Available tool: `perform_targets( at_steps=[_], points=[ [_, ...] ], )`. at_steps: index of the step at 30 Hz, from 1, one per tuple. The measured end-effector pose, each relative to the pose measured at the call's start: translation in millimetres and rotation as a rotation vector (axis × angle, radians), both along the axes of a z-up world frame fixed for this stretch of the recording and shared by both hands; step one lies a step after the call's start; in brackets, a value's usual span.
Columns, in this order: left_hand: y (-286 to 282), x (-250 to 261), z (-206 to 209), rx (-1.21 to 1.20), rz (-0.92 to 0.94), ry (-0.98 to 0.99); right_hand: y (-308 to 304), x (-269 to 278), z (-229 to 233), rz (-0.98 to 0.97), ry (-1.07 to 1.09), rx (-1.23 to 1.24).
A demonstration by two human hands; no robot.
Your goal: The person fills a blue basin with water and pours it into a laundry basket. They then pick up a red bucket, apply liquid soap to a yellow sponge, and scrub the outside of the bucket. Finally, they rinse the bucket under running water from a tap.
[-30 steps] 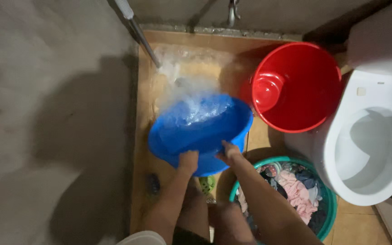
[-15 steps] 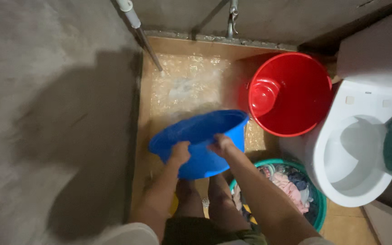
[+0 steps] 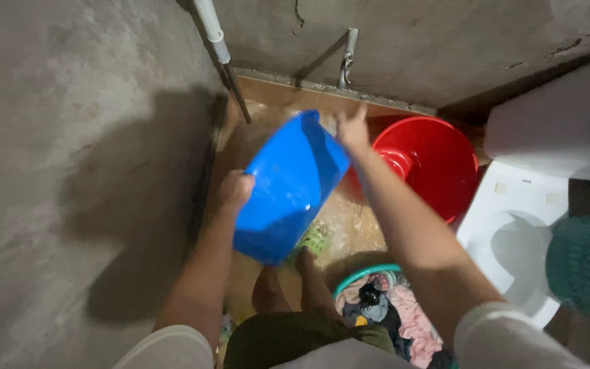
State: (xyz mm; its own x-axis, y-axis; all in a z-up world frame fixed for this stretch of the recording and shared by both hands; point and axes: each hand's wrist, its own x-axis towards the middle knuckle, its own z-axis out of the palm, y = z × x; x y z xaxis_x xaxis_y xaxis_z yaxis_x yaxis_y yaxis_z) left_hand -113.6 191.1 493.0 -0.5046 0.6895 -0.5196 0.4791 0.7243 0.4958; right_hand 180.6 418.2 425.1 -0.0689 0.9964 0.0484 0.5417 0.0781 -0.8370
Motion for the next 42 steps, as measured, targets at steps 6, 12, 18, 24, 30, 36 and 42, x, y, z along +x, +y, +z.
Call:
perform_targets(
  at_steps=[6,12,18,24,30,36,42],
  points=[
    [5.8,-5.2,9.5,0.035,0.210,-0.103,69.9,-14.4,74.8,0.193,-0.227,0.033],
    [15.5,29.9,37.7,0.066,0.292,-0.151,84.1,-10.4,95.7,0.266,-0.382,-0.135],
    [36.1,47.4,19.0,0.243,0.155,-0.173,118.2,36.9,107.7,0.247,-0.725,0.058],
    [71.3,105.6,-11.0,0.338,0.167,-0.285,4.7,9.3,110.2,-0.064,-0.167,-0.038],
    [100.7,157.4,-0.8,0.427,0.171,-0.410,-228.2,7.9,103.3,0.378,-0.308,0.256],
    [99.8,189.5,-11.3,0.418,0.220,-0.863,-159.2,24.5,131.4,0.144,-0.461,-0.166],
    [59.6,121.0,-52.8,0.482,0.241,-0.958,-132.1,16.5,163.3,0.253,-0.556,-0.100]
  ],
)
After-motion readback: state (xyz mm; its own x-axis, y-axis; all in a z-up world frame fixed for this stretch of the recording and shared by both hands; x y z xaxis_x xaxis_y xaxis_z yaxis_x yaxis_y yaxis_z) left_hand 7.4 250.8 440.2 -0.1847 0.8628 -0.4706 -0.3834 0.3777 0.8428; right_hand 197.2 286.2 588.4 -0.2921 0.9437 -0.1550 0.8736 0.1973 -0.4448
